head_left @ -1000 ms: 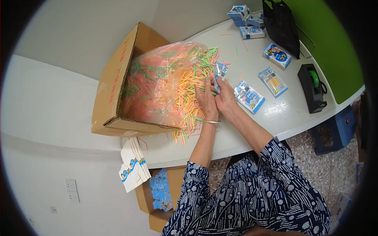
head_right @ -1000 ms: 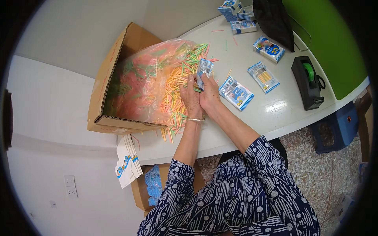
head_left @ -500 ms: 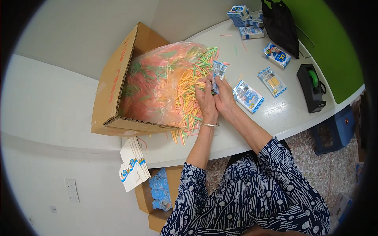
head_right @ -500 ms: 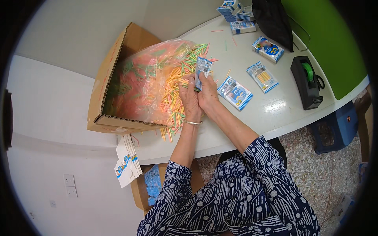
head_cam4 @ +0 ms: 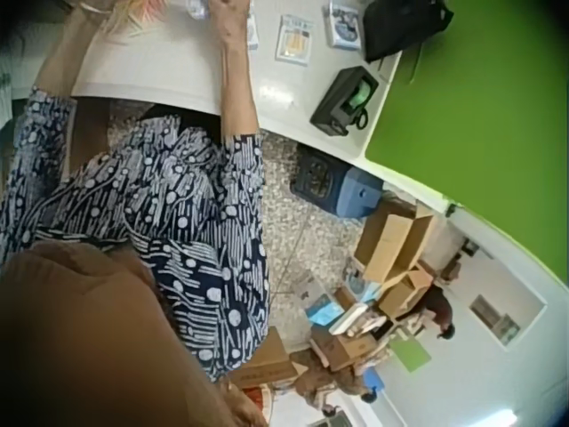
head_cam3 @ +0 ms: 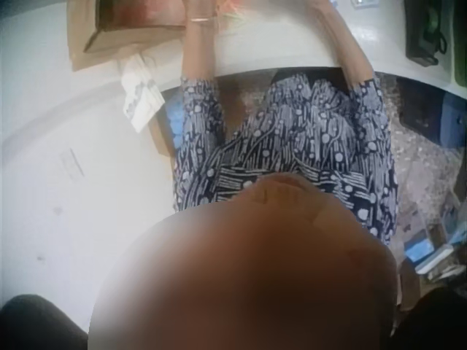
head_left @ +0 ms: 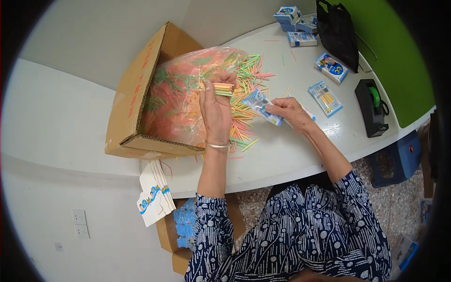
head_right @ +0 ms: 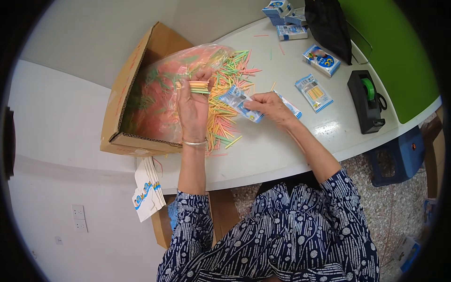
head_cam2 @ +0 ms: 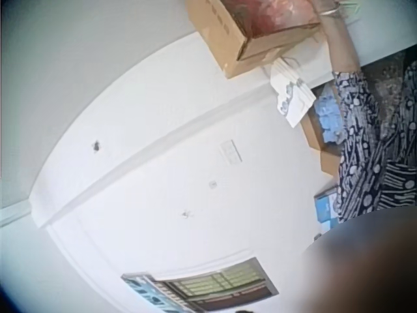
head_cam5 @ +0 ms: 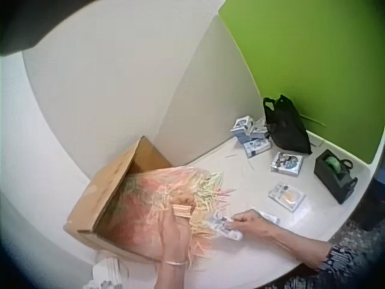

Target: Packing colorful straws into small plastic bags and then placing the packages into a cardboard box.

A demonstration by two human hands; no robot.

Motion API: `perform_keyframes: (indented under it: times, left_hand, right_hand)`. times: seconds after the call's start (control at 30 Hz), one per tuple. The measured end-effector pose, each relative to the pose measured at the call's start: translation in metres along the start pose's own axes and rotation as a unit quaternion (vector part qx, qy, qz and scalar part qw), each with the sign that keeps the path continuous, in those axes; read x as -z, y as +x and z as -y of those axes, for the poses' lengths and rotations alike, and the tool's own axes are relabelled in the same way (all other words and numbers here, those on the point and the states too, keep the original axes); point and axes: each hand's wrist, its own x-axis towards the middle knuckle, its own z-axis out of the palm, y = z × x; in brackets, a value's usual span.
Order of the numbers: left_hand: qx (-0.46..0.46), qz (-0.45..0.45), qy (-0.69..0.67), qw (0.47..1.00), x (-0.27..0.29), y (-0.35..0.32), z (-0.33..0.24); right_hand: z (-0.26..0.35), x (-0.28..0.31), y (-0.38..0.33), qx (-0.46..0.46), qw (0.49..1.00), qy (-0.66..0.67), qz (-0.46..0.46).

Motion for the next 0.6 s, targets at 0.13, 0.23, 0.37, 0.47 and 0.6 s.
perform_keyframes:
  times: [0.13, 0.23, 0.37, 0.47, 0.6]
  left_hand:
    - [0.032, 0.065, 0.030, 0.997, -0.010, -0.009, 0.006]
    - [0.050, 0.084, 0.053, 0.994, -0.013, -0.019, 0.011]
    - [0.057, 0.095, 0.083, 0.990, -0.020, -0.032, 0.012]
    - [0.050, 0.116, 0.122, 0.984, -0.020, -0.038, 0.016]
    - [0.053, 0.105, 0.125, 0.985, -0.015, -0.034, 0.014]
  right_hand:
    - [0.004, 0.011, -0.007, 0.024, 0.996, -0.055, 0.062]
    - [0.009, 0.009, -0.015, 0.002, 0.997, -0.036, 0.064]
    - [0.008, 0.014, -0.015, 0.001, 0.997, -0.022, 0.074]
    - [0.002, 0.019, -0.015, 0.001, 0.997, -0.013, 0.080]
    - [-0.007, 0.021, -0.015, 0.001, 0.997, -0.004, 0.080]
